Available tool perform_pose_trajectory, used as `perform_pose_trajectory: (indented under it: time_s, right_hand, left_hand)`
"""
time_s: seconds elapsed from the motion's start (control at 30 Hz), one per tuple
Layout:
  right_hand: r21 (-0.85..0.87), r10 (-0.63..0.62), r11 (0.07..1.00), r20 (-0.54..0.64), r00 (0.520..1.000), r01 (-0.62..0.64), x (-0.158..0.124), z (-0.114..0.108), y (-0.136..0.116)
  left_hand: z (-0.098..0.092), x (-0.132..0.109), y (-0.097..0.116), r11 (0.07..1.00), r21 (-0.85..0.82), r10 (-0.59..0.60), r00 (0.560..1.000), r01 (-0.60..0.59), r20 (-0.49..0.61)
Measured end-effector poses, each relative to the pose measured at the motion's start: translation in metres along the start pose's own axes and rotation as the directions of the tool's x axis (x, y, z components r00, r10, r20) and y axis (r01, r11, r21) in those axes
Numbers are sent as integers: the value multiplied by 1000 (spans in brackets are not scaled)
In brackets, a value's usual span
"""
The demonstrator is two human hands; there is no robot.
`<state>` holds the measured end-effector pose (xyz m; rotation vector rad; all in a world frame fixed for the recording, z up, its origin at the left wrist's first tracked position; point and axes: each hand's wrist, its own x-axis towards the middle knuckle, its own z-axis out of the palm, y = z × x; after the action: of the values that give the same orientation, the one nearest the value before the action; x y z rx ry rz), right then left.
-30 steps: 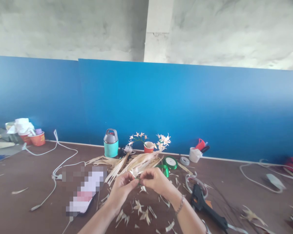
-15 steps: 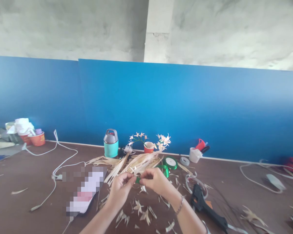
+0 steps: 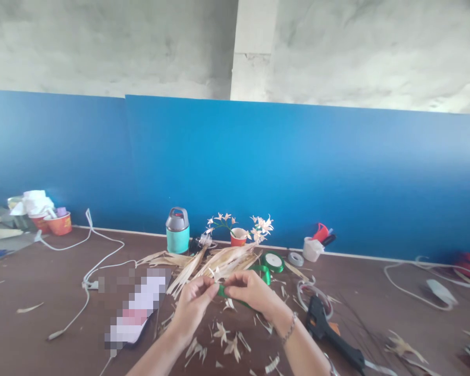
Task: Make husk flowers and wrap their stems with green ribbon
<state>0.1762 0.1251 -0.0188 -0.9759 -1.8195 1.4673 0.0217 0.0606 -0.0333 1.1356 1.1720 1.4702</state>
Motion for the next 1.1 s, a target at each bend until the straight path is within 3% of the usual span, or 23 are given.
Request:
perform_pose_trajectory:
  time_s: [0.2, 0.6, 0.73, 0.93, 1.1]
  right_hand:
    - [305, -49, 952, 69, 996, 25, -4, 8, -8]
    - [508, -43, 861, 130, 991, -29, -5, 14, -10]
    - [512, -53, 858, 143, 988, -28, -7, 14, -14]
    - [417, -60, 908, 44, 997, 36, -4, 19, -9]
    - [257, -121, 957, -67, 990, 134, -1, 22, -7]
  left_hand:
    - [5, -5, 14, 989, -110, -92, 993, 99, 68]
    - [3, -5, 10, 970, -204, -94, 979, 131, 182]
    - [3, -7, 13, 968, -206, -103, 975, 144, 198]
    - [3, -7, 15, 977, -170, -90, 972, 129, 216]
    - [3, -2, 3, 995, -83, -39, 994, 48, 101]
